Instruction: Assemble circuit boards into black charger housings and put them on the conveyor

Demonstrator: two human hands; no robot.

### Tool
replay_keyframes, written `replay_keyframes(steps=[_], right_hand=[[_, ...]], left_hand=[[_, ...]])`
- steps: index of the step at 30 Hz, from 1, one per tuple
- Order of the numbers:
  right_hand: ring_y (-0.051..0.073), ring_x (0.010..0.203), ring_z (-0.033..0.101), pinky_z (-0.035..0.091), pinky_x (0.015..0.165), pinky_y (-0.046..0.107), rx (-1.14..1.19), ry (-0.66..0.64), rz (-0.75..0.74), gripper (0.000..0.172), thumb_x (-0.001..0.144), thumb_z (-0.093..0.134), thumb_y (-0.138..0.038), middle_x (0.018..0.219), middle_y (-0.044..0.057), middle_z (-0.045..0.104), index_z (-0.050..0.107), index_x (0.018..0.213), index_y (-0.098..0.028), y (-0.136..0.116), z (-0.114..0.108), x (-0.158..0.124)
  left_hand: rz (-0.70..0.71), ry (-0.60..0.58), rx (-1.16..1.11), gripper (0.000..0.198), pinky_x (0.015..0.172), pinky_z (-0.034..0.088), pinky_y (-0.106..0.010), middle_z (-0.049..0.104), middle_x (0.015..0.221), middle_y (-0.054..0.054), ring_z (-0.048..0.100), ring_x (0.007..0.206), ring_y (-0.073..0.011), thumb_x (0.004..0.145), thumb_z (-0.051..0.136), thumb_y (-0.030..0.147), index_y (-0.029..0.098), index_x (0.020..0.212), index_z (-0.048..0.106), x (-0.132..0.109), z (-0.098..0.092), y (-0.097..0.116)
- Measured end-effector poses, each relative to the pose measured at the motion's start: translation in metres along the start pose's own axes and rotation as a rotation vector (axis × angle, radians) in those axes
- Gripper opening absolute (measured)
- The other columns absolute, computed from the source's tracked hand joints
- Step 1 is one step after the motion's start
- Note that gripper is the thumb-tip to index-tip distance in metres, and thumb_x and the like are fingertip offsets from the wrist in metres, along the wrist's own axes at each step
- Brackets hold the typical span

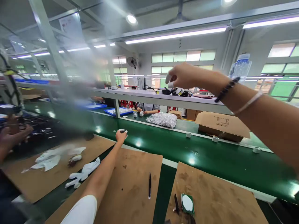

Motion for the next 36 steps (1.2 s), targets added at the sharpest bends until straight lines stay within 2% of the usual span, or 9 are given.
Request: replay_keyframes(steps=[3, 6, 12, 16, 19, 23, 27, 32, 36], right_hand=[[0.024, 0.096, 0.075, 0.061, 0.098, 0.049, 0.192, -0.097, -0.104, 0.022, 0.085, 0.079, -0.021, 0.099, 0.003, 0.079, 0.084, 0.107, -0.026, -0.033, 0.02, -0.065], [0.03, 0.097, 0.076, 0.064, 0.093, 0.05, 0.458, -0.238, -0.146, 0.029, 0.082, 0.081, -0.03, 0.107, 0.005, 0.081, 0.082, 0.111, -0.031, -0.057, 0.07, -0.123], [0.044, 0.146, 0.051, 0.045, 0.121, 0.062, 0.98, -0.043, 0.043, 0.093, 0.058, 0.093, -0.03, 0.158, 0.014, 0.055, 0.06, 0.146, -0.026, -0.079, 0.159, -0.203], [0.033, 0.121, 0.069, 0.062, 0.1, 0.05, 1.177, -0.026, 0.146, 0.084, 0.067, 0.086, -0.036, 0.146, 0.014, 0.063, 0.057, 0.145, -0.026, -0.093, 0.18, -0.272], [0.028, 0.111, 0.074, 0.065, 0.092, 0.042, 1.254, -0.054, 0.186, 0.066, 0.074, 0.082, -0.04, 0.13, 0.011, 0.073, 0.063, 0.135, -0.024, -0.103, 0.184, -0.333], [0.027, 0.104, 0.079, 0.067, 0.088, 0.041, 1.273, -0.144, 0.261, 0.044, 0.094, 0.056, -0.046, 0.118, 0.014, 0.079, 0.066, 0.128, -0.019, -0.102, 0.195, -0.411], [0.027, 0.11, 0.076, 0.064, 0.091, 0.037, 1.104, -0.203, 0.423, 0.041, 0.101, 0.05, -0.038, 0.127, 0.014, 0.077, 0.065, 0.132, -0.017, -0.066, 0.21, -0.46], [0.026, 0.118, 0.069, 0.059, 0.103, 0.048, 0.692, -0.35, 0.573, 0.036, 0.1, 0.068, -0.042, 0.133, 0.01, 0.07, 0.069, 0.125, -0.017, -0.007, 0.232, -0.476], [0.026, 0.122, 0.066, 0.058, 0.104, 0.049, 0.475, -0.454, 0.527, 0.037, 0.102, 0.066, -0.04, 0.14, 0.011, 0.065, 0.066, 0.132, -0.02, 0.012, 0.243, -0.473]], left_hand=[[-0.15, -0.03, -0.175, 0.041, 0.098, 0.062, -0.048, 0.066, 0.135, -0.012, 0.069, 0.116, -0.0256, 0.101, 0.068, 0.04, 0.017, 0.135, 0.062, -0.013, 0.008, 0.034], [-0.241, -0.128, -0.291, 0.041, 0.097, 0.062, -0.048, 0.066, 0.134, -0.012, 0.069, 0.116, -0.0253, 0.101, 0.068, 0.04, 0.017, 0.134, 0.063, -0.044, 0.023, 0.07], [-0.303, -0.425, -0.477, 0.034, 0.084, 0.062, -0.038, 0.07, 0.116, -0.008, 0.069, 0.094, -0.0185, 0.101, 0.065, 0.041, 0.015, 0.123, 0.066, -0.157, 0.057, 0.154], [-0.291, -0.583, -0.546, 0.027, 0.076, 0.058, -0.032, 0.071, 0.101, -0.006, 0.059, 0.068, -0.0113, 0.094, 0.06, 0.027, 0.016, 0.116, 0.07, -0.235, 0.075, 0.209], [-0.296, -0.654, -0.524, 0.034, 0.08, 0.06, -0.034, 0.072, 0.101, -0.007, 0.063, 0.072, -0.0137, 0.094, 0.057, 0.032, 0.016, 0.121, 0.069, -0.286, 0.093, 0.23], [-0.309, -0.661, -0.407, 0.043, 0.092, 0.061, -0.039, 0.072, 0.115, -0.011, 0.073, 0.093, -0.0206, 0.098, 0.056, 0.043, 0.016, 0.13, 0.067, -0.343, 0.111, 0.213], [-0.294, -0.54, -0.178, 0.046, 0.095, 0.061, -0.04, 0.069, 0.127, -0.01, 0.072, 0.098, -0.0195, 0.094, 0.072, 0.032, 0.019, 0.136, 0.061, -0.395, 0.098, 0.155], [-0.273, -0.406, 0.066, 0.04, 0.097, 0.062, -0.047, 0.066, 0.133, -0.011, 0.069, 0.115, -0.0251, 0.101, 0.068, 0.039, 0.017, 0.133, 0.063, -0.432, 0.064, 0.089], [-0.235, -0.356, 0.127, 0.041, 0.098, 0.062, -0.048, 0.066, 0.134, -0.012, 0.069, 0.116, -0.0254, 0.1, 0.068, 0.039, 0.017, 0.134, 0.063, -0.428, 0.055, 0.069]])
Point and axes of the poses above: each hand's wrist, its own x-axis towards the middle knuckle, its own z-axis out of the palm, y = z × x, the point moved 7 cm from there along x, towards the middle knuckle
